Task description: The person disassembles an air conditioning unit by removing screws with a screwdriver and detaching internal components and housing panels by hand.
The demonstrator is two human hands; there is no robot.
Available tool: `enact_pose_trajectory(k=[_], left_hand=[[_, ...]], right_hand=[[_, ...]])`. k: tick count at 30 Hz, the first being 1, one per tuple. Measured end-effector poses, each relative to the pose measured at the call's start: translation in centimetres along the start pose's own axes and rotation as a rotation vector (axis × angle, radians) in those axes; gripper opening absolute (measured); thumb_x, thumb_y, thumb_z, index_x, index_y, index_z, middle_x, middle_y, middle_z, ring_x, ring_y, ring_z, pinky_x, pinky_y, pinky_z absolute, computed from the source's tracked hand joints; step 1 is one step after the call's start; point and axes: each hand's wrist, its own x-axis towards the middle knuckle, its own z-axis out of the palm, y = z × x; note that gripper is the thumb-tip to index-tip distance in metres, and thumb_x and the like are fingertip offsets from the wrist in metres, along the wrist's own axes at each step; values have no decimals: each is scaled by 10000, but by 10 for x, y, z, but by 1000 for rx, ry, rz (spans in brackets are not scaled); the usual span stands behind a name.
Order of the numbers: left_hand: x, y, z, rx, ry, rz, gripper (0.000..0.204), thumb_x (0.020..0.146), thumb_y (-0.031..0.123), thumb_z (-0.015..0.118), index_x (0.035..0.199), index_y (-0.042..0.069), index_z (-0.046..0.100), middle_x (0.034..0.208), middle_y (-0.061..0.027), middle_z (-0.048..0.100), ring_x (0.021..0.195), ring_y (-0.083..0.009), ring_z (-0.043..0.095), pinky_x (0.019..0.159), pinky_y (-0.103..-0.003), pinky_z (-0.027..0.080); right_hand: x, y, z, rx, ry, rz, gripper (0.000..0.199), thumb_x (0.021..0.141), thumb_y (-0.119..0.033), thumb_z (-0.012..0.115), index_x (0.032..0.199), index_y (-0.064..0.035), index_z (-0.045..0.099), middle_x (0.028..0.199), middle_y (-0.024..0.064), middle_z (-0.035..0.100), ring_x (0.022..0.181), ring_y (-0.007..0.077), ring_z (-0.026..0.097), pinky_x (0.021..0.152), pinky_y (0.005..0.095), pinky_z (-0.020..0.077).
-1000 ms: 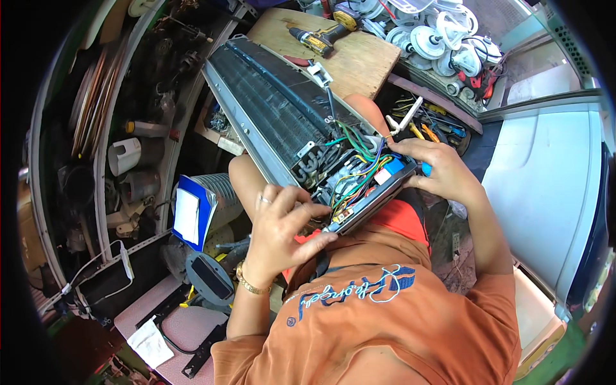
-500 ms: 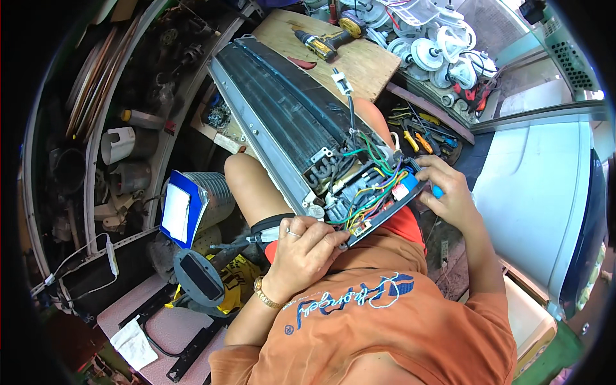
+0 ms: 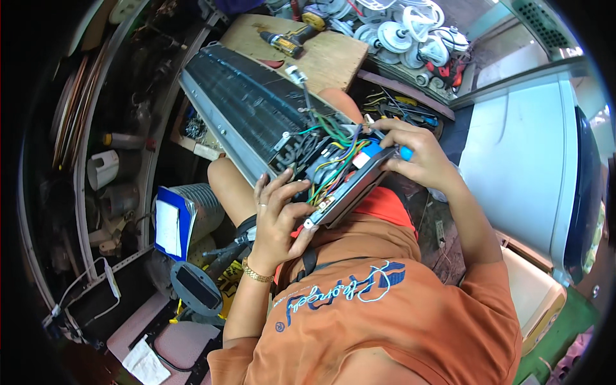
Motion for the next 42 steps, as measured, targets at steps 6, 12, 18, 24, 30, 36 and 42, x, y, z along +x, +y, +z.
enact_pose_trajectory(k=[6, 12, 18, 24, 30, 36, 42], left_hand=[[12, 16, 6, -24, 114, -66, 366, 691, 318, 885, 784, 119, 592, 1180, -103, 682, 1155, -326, 636, 1134, -585, 293], [10, 19, 7, -115, 145, -78, 329, 734, 283, 858, 780, 104, 587, 1154, -116, 687, 1117, -300, 653, 1158, -562, 260], [41, 40, 13, 42, 81, 93, 353, 759, 313, 860, 799, 119, 568, 935, -18, 669, 1040, -256, 674, 1168, -559, 254], [69, 49, 7, 87, 2, 140, 369, 746, 367, 828, 821, 110, 573, 921, -13, 643, 887, -210, 640, 1058, -526, 379], [56, 3, -24, -292, -16, -13, 637, 647, 396, 926, 1122, 78, 646, 1280, -144, 590, 1231, -363, 557, 1034, -473, 444], [29, -24, -21, -232, -36, -43, 726, 681, 390, 901, 1260, 60, 612, 1295, -131, 648, 1289, -383, 548, 1092, -476, 417], [39, -17, -1, -107, 109, -155, 618, 639, 473, 889, 1075, 75, 707, 1133, -105, 705, 1134, -348, 612, 1009, -475, 451]], right_hand=[[-7, -6, 1, 25, 26, -48, 290, 669, -41, 805, 902, -13, 636, 1309, 164, 659, 1137, 334, 662, 930, 389, 520], [0, 8, -10, 37, -81, -62, 284, 694, -165, 828, 873, -33, 651, 1263, 146, 678, 1011, 322, 687, 866, 393, 536], [-17, 37, -6, 228, 7, -14, 273, 679, -39, 795, 895, -10, 630, 1305, 150, 660, 1094, 296, 670, 925, 389, 517], [-15, 53, -16, 443, -30, 98, 266, 697, 52, 727, 906, -7, 575, 1390, 160, 620, 1191, 217, 609, 976, 355, 497], [-5, 53, -16, 493, -120, 66, 191, 742, 28, 683, 897, -24, 586, 1415, 179, 602, 1133, 188, 625, 930, 336, 516], [-8, 70, -8, 480, -186, 193, 264, 749, 5, 706, 967, -51, 568, 1416, 170, 589, 1064, 152, 648, 805, 282, 562], [-9, 67, -1, 696, -84, 249, 818, 788, -162, 848, 1495, -76, 445, 1431, 170, 564, 1075, 178, 659, 817, 282, 566]])
